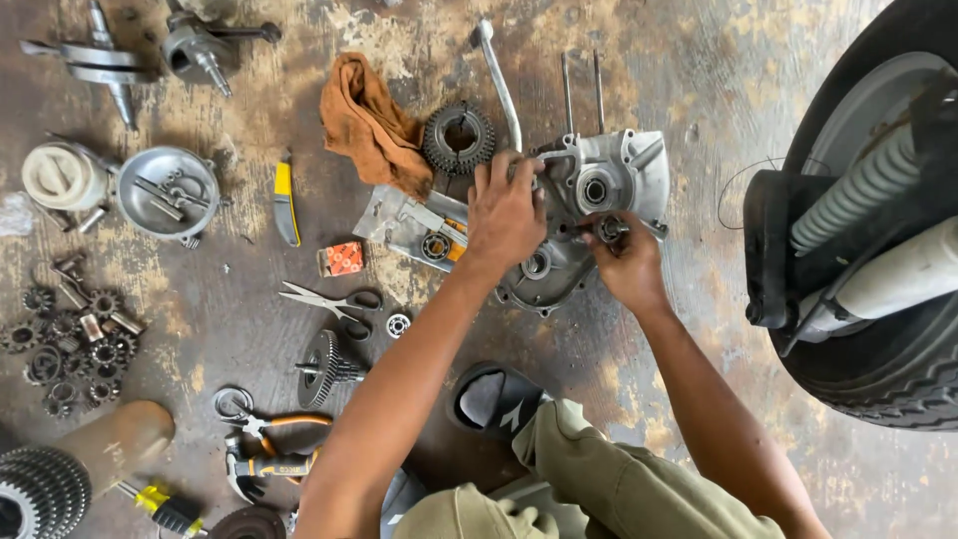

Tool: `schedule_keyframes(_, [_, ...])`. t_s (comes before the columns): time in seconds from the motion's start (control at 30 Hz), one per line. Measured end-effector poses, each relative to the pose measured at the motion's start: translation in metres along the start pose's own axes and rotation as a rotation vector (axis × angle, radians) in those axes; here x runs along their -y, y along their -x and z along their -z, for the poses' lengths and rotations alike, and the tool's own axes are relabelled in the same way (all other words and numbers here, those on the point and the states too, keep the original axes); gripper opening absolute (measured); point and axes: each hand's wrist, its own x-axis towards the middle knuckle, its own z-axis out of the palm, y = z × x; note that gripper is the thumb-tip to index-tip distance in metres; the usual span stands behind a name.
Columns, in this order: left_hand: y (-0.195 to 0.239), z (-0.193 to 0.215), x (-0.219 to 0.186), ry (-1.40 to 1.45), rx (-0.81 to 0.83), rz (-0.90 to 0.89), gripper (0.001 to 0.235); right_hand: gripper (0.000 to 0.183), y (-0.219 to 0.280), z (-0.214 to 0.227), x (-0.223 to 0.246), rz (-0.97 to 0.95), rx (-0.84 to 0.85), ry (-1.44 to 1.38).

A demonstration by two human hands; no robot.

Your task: The person assembles a motorcycle gear assembly by hand, fitting gears and bearings onto a shaft. They use a hammer to tap components into place and a sanding block to clean the shaft before inserting it into the engine casing.

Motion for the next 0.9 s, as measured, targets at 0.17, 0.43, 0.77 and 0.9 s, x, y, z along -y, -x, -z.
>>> schedule_keyframes(0.17, [0.0,-0.012,0.01,-0.007,0.029,0.026,0.03,0.028,0.0,-0.003,-0.006,-0.071,0.045,-0.014])
schedule_keyframes(0.43, [-0.005,-0.009,0.01,-0.033,0.132,0.099,0.029,0.044,-0.008,-0.006,-0.014,0.039,0.077,0.186])
schedule_keyframes(0.77, [-0.003,-0.04,0.023,0.056,-0.027,-0.012,0.029,0.056,-0.014,0.02,-0.009,0.208,0.192,0.224])
schedule_keyframes(0.9, [-0.005,-0.041,0.024,0.077,-0.004,0.005,0.03,0.019,-0.011,0.035,0.012,0.425,0.13,0.184])
